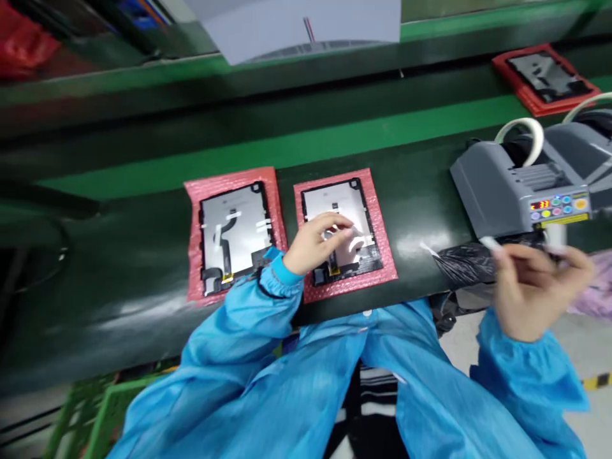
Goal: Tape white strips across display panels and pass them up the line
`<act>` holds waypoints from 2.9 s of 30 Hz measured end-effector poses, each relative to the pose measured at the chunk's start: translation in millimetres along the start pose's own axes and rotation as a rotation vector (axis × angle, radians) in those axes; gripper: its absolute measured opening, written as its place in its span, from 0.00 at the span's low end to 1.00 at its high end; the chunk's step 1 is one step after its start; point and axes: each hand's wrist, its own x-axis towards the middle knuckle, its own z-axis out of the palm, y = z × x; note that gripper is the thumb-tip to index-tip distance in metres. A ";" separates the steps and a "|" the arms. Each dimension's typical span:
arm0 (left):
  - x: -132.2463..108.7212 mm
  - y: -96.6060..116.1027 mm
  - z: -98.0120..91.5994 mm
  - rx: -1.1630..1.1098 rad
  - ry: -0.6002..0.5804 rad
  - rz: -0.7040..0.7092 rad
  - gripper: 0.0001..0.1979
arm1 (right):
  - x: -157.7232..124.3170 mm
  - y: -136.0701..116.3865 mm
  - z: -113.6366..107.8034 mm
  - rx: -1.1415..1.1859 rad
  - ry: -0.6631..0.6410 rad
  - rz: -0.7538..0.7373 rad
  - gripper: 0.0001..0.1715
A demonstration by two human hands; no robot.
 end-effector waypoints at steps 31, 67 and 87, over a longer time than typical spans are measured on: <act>17.5 -1.3 27.3 -0.089 0.093 -0.236 0.08 | 35.1 4.5 170.3 0.180 -0.679 0.207 0.35; 28.3 -3.4 41.0 0.337 0.045 -0.437 0.08 | 55.5 36.7 184.5 -0.471 -0.677 -0.135 0.35; 36.1 -17.1 14.6 -0.221 0.111 -0.245 0.08 | 57.1 5.0 165.0 -0.245 -0.982 0.020 0.16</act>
